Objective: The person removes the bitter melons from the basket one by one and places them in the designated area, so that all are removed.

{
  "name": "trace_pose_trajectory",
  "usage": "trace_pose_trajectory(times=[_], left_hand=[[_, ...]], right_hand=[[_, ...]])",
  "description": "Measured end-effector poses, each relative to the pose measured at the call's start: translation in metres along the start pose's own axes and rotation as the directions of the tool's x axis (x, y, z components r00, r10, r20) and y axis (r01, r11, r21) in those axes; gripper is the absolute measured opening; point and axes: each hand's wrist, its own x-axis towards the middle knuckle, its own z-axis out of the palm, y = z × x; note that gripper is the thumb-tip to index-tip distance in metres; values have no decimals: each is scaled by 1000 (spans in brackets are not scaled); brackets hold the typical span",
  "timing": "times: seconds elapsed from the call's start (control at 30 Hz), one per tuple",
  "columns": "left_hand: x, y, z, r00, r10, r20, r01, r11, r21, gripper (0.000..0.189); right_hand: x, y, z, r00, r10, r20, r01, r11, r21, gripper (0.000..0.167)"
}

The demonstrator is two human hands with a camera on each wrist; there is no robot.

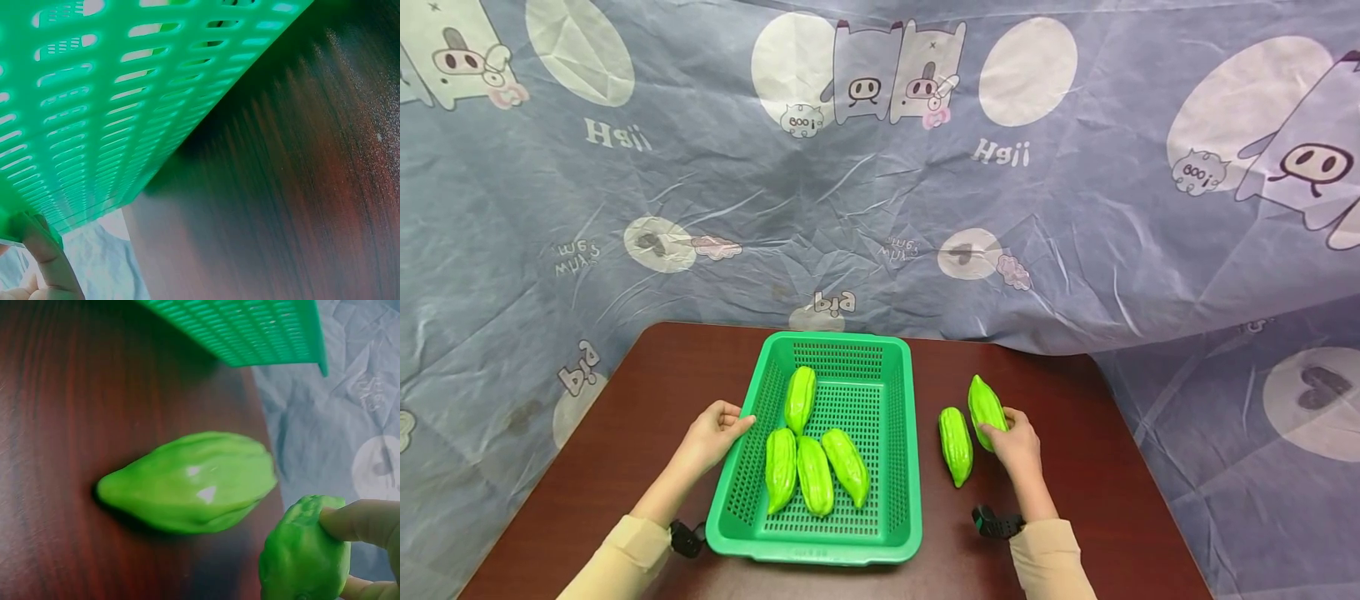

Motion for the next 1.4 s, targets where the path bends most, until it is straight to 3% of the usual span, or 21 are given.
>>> trace_pose_trajectory(times=[0.3, 0.87, 1.4], left_hand=[[1, -1, 1, 1000, 8, 1, -8, 1000, 6, 36], [3, 0, 3, 1000, 9, -15, -9, 999, 33, 37], [-4, 4, 2, 999, 25, -42, -23, 999, 32, 38]], right_hand=[[2, 18, 9, 1000, 18, 20, -17, 999, -31, 72], [1, 30, 18, 999, 14, 39, -12, 999, -36, 72], [-1, 22, 16, 999, -7, 44, 10, 999, -53, 74]])
